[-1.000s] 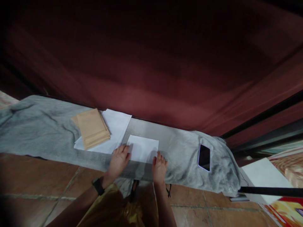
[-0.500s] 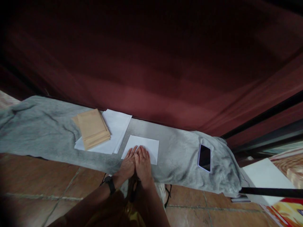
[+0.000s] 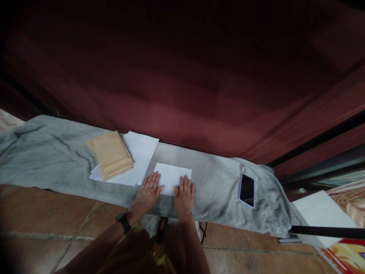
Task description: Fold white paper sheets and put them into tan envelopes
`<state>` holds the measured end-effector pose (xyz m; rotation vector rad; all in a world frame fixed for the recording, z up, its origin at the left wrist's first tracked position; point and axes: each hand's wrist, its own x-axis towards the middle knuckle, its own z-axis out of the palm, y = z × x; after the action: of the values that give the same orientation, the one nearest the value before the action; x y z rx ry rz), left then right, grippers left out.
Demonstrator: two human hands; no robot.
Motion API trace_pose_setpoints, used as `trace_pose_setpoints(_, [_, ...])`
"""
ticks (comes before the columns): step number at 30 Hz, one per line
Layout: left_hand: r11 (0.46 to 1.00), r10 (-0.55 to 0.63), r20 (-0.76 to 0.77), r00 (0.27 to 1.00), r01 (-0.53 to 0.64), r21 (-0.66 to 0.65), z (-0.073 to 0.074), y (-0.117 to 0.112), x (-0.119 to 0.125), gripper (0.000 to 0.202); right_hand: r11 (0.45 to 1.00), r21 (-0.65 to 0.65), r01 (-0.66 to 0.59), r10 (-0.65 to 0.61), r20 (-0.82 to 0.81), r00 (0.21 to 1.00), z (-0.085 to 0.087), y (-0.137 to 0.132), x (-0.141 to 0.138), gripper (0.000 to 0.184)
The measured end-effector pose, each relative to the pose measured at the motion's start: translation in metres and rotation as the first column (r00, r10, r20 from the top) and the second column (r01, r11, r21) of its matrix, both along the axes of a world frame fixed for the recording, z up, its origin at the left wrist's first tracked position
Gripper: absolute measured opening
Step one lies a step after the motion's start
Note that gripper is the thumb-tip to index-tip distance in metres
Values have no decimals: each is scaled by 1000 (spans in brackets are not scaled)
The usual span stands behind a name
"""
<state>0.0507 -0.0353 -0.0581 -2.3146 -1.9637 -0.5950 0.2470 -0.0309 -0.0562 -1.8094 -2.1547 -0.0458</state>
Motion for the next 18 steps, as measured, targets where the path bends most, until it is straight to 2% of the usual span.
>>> trace_pose_setpoints(5, [998,54,4,999,-54,14,-1,-3,-5,60,998,44,52,-54,44,998,-4,-5,16,55])
trace_pose_setpoints(9, [996,85,3,996,-85,30,4,1,11,59,995,71,65,-69,46,997,-8,-6,20,55])
trace_pose_setpoints(14, [994,-104,-23,994,103,-20,12,23,46,57,994,87,72,-74,23,997,-11,-4,18,56])
trace_pose_setpoints(18, [984,-160,-12,987,159,-81,4,44,57,58,994,68,80,-80,-9,997,-12,-4,19,55])
